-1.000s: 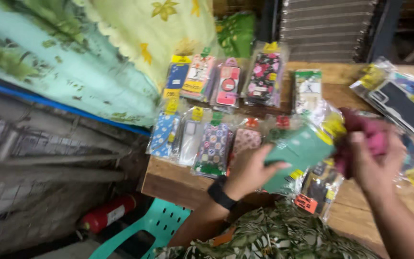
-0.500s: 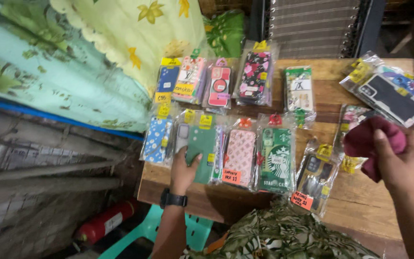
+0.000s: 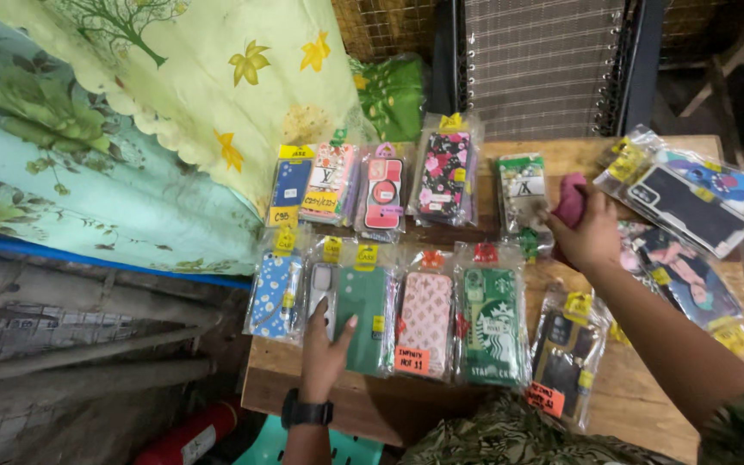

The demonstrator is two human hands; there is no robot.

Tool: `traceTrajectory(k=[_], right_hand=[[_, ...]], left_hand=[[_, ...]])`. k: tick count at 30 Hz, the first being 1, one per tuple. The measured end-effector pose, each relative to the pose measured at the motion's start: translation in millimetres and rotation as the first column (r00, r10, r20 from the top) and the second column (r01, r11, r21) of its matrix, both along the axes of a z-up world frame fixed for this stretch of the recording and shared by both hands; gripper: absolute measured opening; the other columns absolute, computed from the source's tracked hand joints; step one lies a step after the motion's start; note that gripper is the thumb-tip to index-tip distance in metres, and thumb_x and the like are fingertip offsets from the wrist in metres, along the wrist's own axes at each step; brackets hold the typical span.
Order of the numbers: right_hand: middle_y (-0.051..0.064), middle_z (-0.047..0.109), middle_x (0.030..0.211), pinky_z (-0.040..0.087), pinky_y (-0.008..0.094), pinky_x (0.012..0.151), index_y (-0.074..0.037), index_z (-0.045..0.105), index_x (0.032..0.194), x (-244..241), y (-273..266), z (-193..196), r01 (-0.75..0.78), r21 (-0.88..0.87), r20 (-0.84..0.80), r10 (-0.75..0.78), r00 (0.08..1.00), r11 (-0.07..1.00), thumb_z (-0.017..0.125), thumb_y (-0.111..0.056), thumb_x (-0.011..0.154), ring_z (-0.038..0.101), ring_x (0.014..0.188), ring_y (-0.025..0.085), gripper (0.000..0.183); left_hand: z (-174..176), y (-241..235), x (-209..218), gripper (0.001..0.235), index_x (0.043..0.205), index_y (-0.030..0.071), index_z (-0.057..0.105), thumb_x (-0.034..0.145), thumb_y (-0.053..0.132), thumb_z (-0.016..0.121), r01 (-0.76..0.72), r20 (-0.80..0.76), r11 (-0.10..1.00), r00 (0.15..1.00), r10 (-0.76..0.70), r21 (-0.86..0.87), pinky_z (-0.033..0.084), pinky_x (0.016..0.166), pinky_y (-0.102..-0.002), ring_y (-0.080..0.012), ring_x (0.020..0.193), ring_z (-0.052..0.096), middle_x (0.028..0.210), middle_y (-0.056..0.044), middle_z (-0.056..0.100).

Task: The person wipes the plastic packaging of multiple phone cases with a pink cloth. They pick up each case individually, wipe the surface, and place it back on the wooden table. The person handles various designs including cartoon characters and brand logos.

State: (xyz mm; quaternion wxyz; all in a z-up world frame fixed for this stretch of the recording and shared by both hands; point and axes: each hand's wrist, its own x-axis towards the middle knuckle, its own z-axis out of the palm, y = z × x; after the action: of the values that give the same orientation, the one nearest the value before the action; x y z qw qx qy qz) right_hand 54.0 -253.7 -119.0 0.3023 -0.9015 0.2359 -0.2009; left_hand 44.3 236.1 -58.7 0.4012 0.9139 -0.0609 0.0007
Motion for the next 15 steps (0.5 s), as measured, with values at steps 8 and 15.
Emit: traceTrajectory(k=[8,15], right_hand=[[0.036,0.035,0.147,0.051,0.061,0.094,-0.007,0.014,0.166,83.9,34.7,-36.8,0.019,-0.140,-0.525,-0.091,0.846,0.990,0.081,-0.057,0.076,0.045,0.127,0.052,0.122],[0.030,0.026,0.159,0.050,0.059,0.100,-0.023,0.017,0.160,91.4,43.5,-24.6,0.013,-0.061,-0.643,-0.049,0.764,0.998,0.091,-0.057,0.064,0.041,0.136,0.049,0.126]], left_hand=[[26.8,-3.0,0.2,0.059,0.142,-0.001,0.051,0.093,0.025,0.071,-0.057,0.184,0.998,0.981,0.060,-0.024,0.041,0.109,-0.044,-0.0376,0.131,0.053,0.141,-0.025,0.056],[55.1,-23.9,2.9,0.052,0.139,0.004,0.057,0.091,0.021,0.071,-0.070,0.173,0.997,0.982,0.074,-0.033,0.040,0.111,-0.044,-0.0357,0.134,0.052,0.142,-0.020,0.058]])
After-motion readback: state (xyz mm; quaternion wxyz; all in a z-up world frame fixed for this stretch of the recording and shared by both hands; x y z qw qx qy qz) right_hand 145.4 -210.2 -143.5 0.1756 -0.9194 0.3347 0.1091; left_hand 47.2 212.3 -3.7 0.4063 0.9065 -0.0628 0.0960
